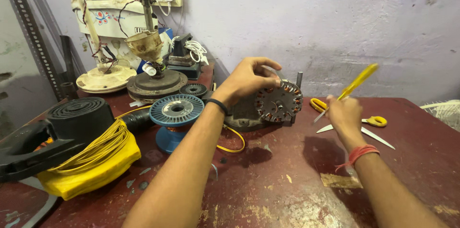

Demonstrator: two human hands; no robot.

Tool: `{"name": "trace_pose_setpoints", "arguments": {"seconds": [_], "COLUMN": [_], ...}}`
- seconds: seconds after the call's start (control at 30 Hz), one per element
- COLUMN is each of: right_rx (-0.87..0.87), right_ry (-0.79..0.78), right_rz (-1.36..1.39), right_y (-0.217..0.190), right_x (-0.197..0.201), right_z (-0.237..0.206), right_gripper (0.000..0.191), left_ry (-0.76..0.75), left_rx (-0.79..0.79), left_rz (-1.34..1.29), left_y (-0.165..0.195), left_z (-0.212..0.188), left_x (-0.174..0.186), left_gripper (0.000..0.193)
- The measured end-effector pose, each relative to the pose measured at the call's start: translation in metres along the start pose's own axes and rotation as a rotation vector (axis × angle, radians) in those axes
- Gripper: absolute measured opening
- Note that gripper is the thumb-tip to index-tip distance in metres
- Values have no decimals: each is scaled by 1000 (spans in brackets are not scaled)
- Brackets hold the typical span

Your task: The person uses a yellow-handled screwdriver to adjust copper windings on a motor stator. They repeatedly insert the tool into the slots, push down the coils, and rotate the stator to access different sections.

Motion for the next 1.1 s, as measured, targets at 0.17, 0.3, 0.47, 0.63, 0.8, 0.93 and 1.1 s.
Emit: {"name": "trace_pose_setpoints", "arguments": {"seconds": [0.17,0.3,0.47,0.63,0.8,0.93,1.1], "right_rx": [-200,-125,27,-13,262,709,1070], "right_ry": [-326,-413,-411,-404,135,281,-61], "right_rz": [-221,-408,-461,-593,-241,126,80], "right_y": [62,72,52,12,-66,-127,-180], "right_x": [-31,-51,-53,-37,12,29,5], "right_z": [8,10,5,-10,-35,-78,-124], "right_gripper": [44,49,69,60,27,11,21], "left_ry": [18,10,13,39,28,-7,16], "left_rx": [32,-20,8,50,52,46,91], "left_rz": [39,-3,14,56,48,10,-76], "left_y": [-4,-2,-6,-9,-10,-9,-7], "left_z": [0,1,2,5,7,3,1], "left_x": [-2,-5,-7,-7,-6,-6,-4], "left_gripper": [36,35,31,31,31,27,25]}}
Point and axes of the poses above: each hand's wrist, its own z-axis towards the middle knuckle, its own x-axis out of the back of the hand, y = z × x, the point moved 7 cm from there along z, towards the middle knuckle, and after that the axes turned 3 degrees about x, right-handed, at the moved point
